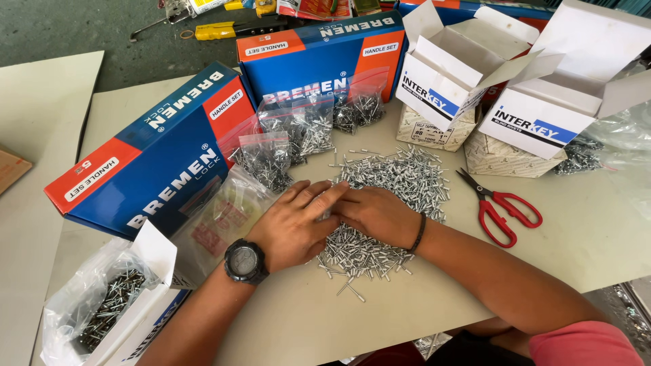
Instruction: The person sorts a pile of small metal nails on a table, picking them up by hand and placing them into small clear plastic bags. Several boxes of lock hardware and a pair of scissors are visible on the table.
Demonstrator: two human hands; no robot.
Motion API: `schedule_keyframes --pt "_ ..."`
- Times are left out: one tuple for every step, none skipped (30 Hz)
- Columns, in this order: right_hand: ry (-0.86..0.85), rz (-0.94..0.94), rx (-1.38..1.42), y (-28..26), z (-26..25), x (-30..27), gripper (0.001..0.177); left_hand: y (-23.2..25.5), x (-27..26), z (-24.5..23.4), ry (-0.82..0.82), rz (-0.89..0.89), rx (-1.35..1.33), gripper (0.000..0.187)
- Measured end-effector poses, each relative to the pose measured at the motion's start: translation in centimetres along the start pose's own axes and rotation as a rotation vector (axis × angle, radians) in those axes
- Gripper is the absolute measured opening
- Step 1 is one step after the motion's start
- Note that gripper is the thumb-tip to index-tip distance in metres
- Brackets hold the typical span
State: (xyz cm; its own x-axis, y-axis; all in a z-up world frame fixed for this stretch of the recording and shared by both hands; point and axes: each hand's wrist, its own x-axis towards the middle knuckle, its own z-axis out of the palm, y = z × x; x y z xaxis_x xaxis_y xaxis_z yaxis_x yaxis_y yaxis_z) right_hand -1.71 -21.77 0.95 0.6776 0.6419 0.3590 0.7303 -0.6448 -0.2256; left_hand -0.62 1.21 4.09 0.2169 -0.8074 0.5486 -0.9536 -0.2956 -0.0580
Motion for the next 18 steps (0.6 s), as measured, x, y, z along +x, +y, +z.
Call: schedule_keyframes --pt "0.001 0.001 0.0 0.4 0.6 -0.2 0.016 0.0 -0.1 0.0 0.0 0.001 -0.001 0.031" --pt "0.024 -0.024 0.023 0.8 1.2 -0.4 0.016 0.1 -0.1 0.0 -0.019 -0.005 0.008 0.027" --pt "0.048 -0.047 0.045 1.2 1.8 -0.6 0.015 0.1 -0.1 0.1 -0.035 -0.011 0.016 0.023" --pt "0.049 -0.044 0.043 1.4 2.0 -0.7 0.015 0.2 0.0 0.1 -0.035 -0.007 0.014 0.023" --pt "0.047 -0.081 -0.002 1.6 2.2 -0.8 0.015 0.3 0.0 0.1 -0.053 0.008 0.051 0.021" --pt "0.046 -0.117 -0.048 1.7 2.4 -1.0 0.015 0.4 0.1 0.1 -0.072 0.023 0.088 0.019" --pt "0.045 -0.11 -0.051 1.7 2.5 -0.9 0.015 0.4 -0.3 0.3 -0.07 0.029 0.083 0.019" --pt "0.067 -0.144 -0.097 1.6 2.7 -0.7 0.017 0.3 -0.6 0.6 -0.101 0.02 0.103 0.024" --pt "0.091 -0.172 -0.153 1.7 2.6 -0.7 0.018 0.1 -0.7 0.9 -0.127 0.022 0.122 0.03" --pt "0.093 -0.158 -0.165 1.3 2.5 -0.6 0.018 0.2 -0.9 0.8 -0.121 0.038 0.116 0.03" --pt "0.116 -0.189 -0.165 1.1 2.4 -0.6 0.016 0.2 -0.9 0.7 -0.145 0.003 0.136 0.033" --pt "0.138 -0.221 -0.166 0.9 2.2 -0.6 0.013 0.3 -1.0 0.7 -0.169 -0.032 0.156 0.036" --pt "0.141 -0.201 -0.183 0.7 1.7 -0.5 0.013 0.6 -0.5 0.0 -0.161 -0.009 0.148 0.036" --pt "0.087 -0.221 -0.208 0.4 1.3 -0.3 0.012 0.9 -0.1 -0.7 -0.198 -0.041 0.137 0.03" --pt "0.031 -0.239 -0.229 0.1 0.9 -0.2 0.016 1.3 0.3 -1.4 -0.238 -0.073 0.126 0.025" --pt "0.033 -0.218 -0.241 0.0 0.8 -0.2 0.016 1.3 0.2 -1.4 -0.233 -0.051 0.117 0.025" --pt "0.06 -0.231 -0.25 0.0 0.8 -0.2 0.015 1.4 0.1 -1.3 -0.242 -0.076 0.12 0.016" --pt "0.087 -0.245 -0.26 -0.1 0.9 -0.2 0.013 1.4 -0.1 -1.3 -0.252 -0.101 0.124 0.012"
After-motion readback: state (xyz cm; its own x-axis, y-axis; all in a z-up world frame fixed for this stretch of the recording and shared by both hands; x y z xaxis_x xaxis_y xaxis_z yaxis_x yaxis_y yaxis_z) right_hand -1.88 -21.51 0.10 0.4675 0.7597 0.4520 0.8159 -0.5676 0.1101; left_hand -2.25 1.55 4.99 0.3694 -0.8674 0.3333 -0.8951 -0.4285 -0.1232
